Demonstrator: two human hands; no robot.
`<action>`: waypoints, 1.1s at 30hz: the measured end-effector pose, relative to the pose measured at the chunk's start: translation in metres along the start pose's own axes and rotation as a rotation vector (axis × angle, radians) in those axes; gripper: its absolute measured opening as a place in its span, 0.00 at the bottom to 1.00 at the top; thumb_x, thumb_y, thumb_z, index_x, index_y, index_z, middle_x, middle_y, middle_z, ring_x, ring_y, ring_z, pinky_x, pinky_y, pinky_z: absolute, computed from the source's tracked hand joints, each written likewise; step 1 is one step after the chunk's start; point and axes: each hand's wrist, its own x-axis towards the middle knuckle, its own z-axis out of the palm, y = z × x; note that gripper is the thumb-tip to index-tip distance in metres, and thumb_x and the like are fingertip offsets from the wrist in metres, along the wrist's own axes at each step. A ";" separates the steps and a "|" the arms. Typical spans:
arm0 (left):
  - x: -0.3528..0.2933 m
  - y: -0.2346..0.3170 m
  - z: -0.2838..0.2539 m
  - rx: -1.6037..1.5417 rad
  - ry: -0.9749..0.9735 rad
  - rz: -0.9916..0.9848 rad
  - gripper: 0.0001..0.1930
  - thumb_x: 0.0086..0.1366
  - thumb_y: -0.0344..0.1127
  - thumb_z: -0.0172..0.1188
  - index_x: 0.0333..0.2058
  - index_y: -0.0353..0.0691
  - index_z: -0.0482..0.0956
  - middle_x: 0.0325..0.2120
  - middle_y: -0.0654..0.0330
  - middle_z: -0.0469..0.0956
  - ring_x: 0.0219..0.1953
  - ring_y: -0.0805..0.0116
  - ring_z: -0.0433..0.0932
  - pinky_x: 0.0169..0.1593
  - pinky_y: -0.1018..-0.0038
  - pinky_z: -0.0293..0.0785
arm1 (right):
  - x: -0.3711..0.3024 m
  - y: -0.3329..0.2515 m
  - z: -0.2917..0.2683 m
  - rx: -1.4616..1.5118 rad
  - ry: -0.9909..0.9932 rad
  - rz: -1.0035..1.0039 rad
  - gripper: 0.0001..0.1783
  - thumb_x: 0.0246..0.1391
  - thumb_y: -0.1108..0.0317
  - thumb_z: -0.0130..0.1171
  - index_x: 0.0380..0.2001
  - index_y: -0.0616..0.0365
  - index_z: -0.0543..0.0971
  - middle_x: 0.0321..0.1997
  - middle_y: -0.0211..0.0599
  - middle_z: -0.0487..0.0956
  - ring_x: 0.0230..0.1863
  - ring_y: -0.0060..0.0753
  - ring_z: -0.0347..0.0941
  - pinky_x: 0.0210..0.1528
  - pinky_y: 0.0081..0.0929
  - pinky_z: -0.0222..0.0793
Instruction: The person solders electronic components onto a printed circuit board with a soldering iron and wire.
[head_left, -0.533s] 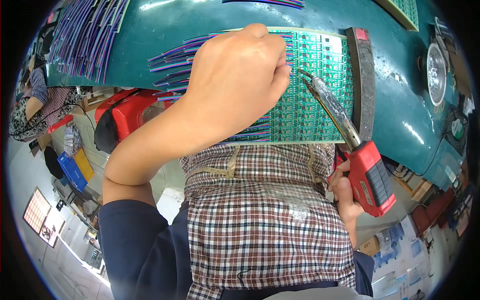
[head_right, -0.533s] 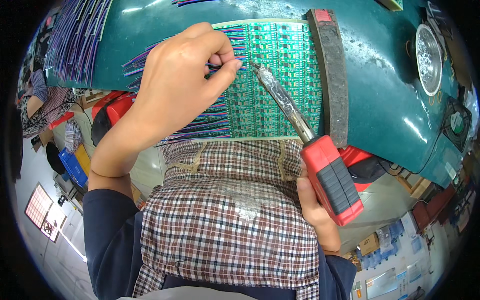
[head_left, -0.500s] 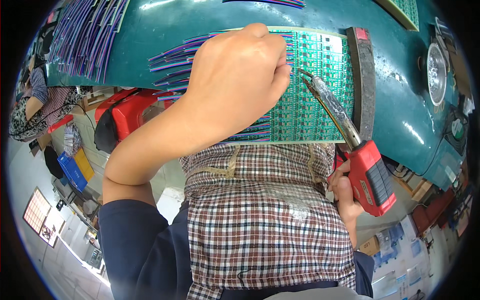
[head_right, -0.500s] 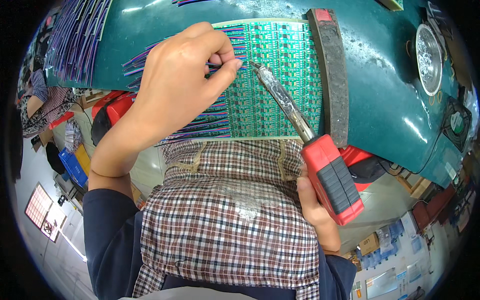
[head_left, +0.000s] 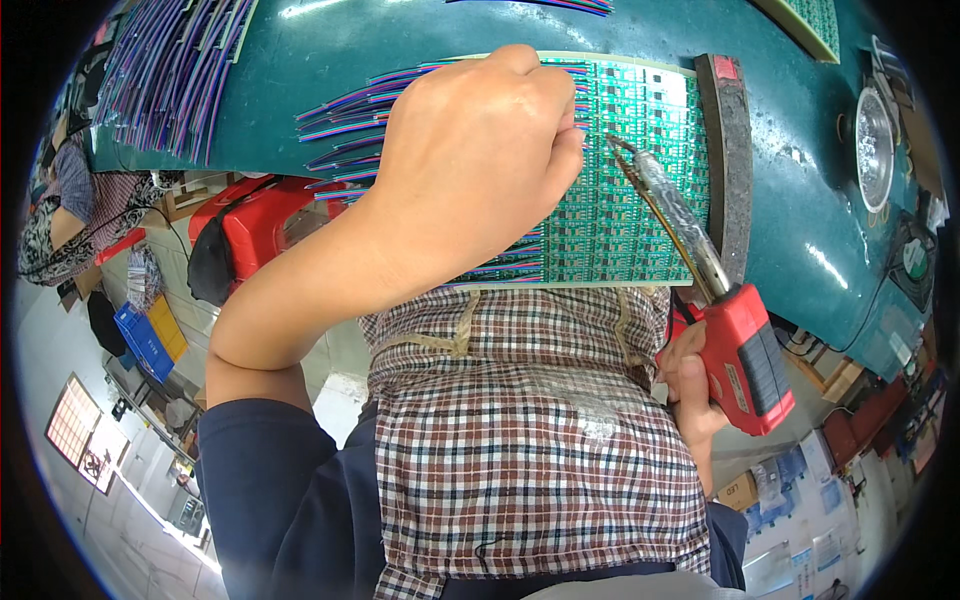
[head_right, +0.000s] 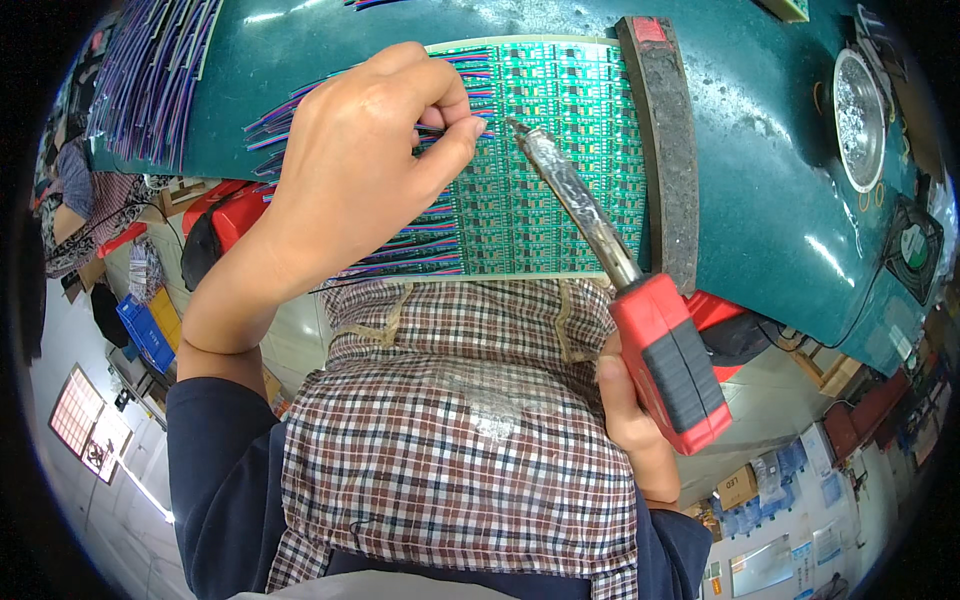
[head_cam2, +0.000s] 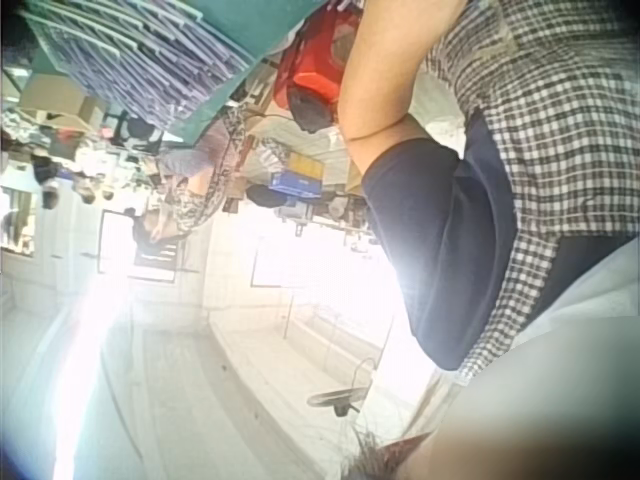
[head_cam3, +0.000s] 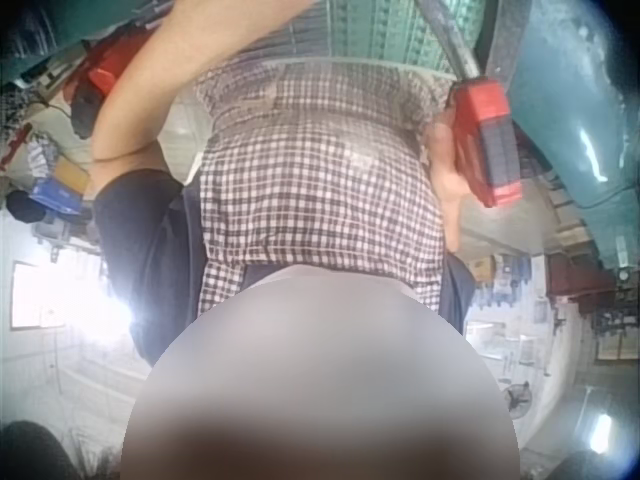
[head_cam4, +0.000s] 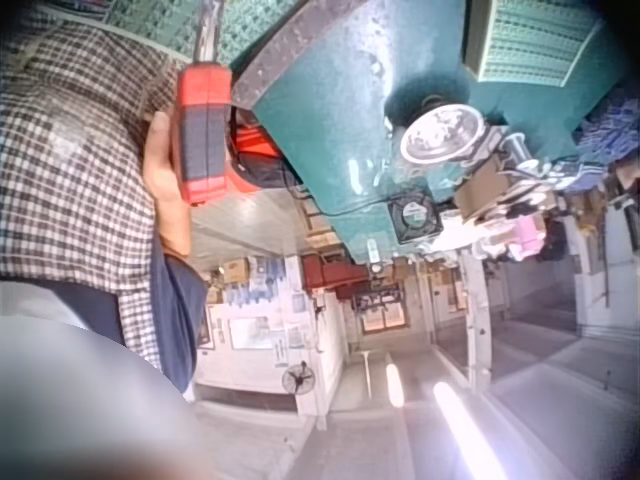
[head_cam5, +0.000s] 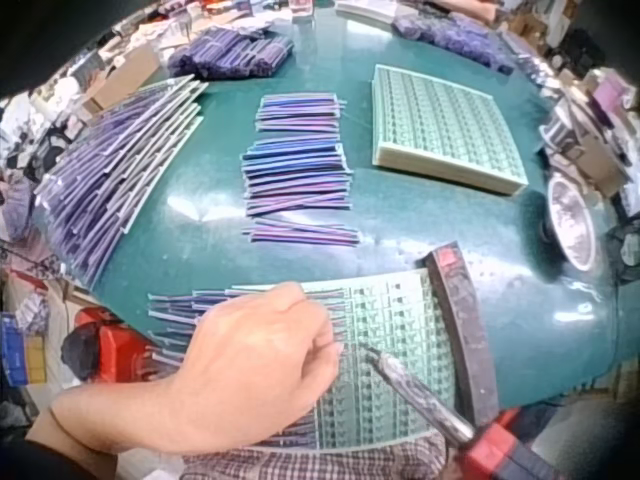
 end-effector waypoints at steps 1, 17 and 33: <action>0.000 0.000 0.000 0.000 0.001 0.001 0.09 0.57 0.31 0.69 0.26 0.38 0.77 0.24 0.59 0.76 0.27 0.62 0.81 0.31 0.67 0.75 | 0.000 -0.003 0.001 0.023 0.020 0.017 0.09 0.62 0.69 0.58 0.34 0.64 0.71 0.18 0.29 0.66 0.15 0.20 0.59 0.22 0.22 0.59; 0.001 0.000 0.000 -0.003 0.005 0.008 0.09 0.57 0.31 0.69 0.26 0.37 0.77 0.24 0.59 0.76 0.27 0.62 0.81 0.30 0.68 0.76 | -0.012 0.010 -0.011 -0.059 -0.013 -0.001 0.18 0.64 0.64 0.61 0.48 0.69 0.73 0.19 0.28 0.68 0.17 0.18 0.60 0.23 0.22 0.59; 0.000 0.001 0.001 -0.006 -0.004 -0.023 0.09 0.58 0.32 0.69 0.26 0.37 0.77 0.24 0.59 0.76 0.26 0.63 0.81 0.30 0.68 0.76 | -0.002 0.001 -0.005 -0.075 -0.038 -0.009 0.10 0.61 0.70 0.59 0.35 0.67 0.73 0.23 0.34 0.70 0.18 0.22 0.63 0.24 0.23 0.62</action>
